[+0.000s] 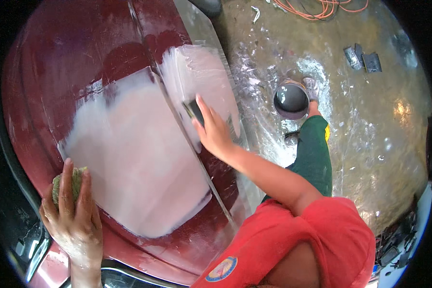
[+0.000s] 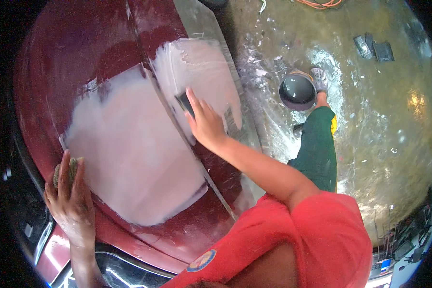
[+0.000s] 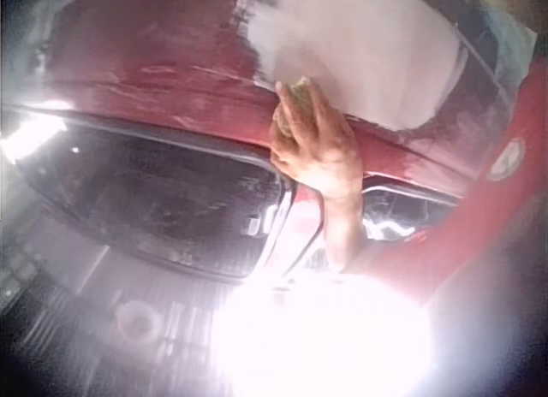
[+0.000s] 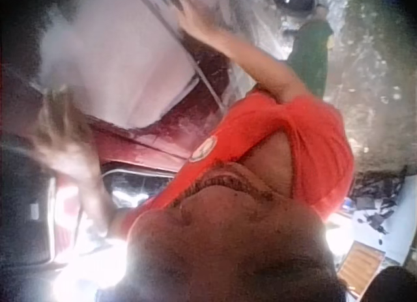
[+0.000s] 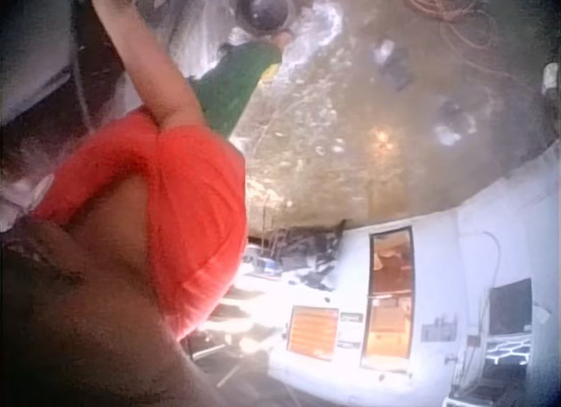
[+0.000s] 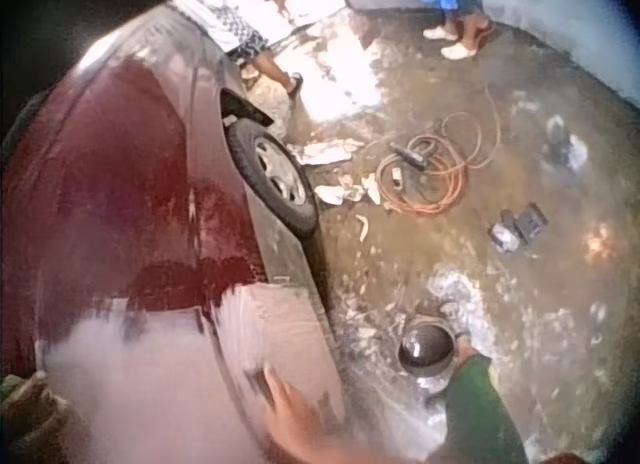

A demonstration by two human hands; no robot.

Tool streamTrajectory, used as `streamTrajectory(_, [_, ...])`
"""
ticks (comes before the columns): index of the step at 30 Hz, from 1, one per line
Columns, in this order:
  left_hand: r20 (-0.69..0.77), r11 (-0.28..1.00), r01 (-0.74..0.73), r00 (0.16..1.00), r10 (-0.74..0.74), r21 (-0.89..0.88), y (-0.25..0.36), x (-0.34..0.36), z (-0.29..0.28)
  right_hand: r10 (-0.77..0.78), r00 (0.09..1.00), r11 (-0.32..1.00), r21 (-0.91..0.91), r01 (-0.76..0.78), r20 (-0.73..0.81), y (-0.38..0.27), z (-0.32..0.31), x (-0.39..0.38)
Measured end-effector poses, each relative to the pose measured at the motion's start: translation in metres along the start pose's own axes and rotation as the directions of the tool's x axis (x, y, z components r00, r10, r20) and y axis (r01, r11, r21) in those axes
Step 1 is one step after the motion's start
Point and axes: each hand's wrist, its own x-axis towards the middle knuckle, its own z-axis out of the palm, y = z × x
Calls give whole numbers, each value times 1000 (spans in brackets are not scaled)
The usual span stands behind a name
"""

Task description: The person sands the body filler on a car with a sanding block and wipes it with a cloth. The person then wets the sanding block in a bucket of water, rubs the surface by hand, and sands the car panel.

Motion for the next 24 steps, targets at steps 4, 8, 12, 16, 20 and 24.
streamTrajectory(4, [18, 999, -24, 1000, 23, 30, 0, 2, -2, 44, 998, 999, -10, -44, -41, 5, 0, 55])
streamTrajectory(8, [43, 999, -24, 999, 23, 38, 5, 7, 0, 170, 985, 983, -64, -172, -27, 13, -7, 129])
streamTrajectory(12, [56, 997, -48, 997, 45, 53, 1, -1, -2, 128, 992, 992, 21, -128, 20, -1, -6, 27])
streamTrajectory(16, [-14, 997, -67, 998, 68, 49, -2, -4, 2, 128, 990, 992, -1, -129, 66, 10, -2, -4])
streamTrajectory(20, [11, 996, -81, 997, 81, 35, 5, 7, 1, 18, 994, 994, -101, -30, -111, 14, -1, 128])
streamTrajectory(24, [36, 997, -63, 997, 61, 43, 2, 1, 4, 54, 998, 992, -109, -58, -34, -5, 4, 68])
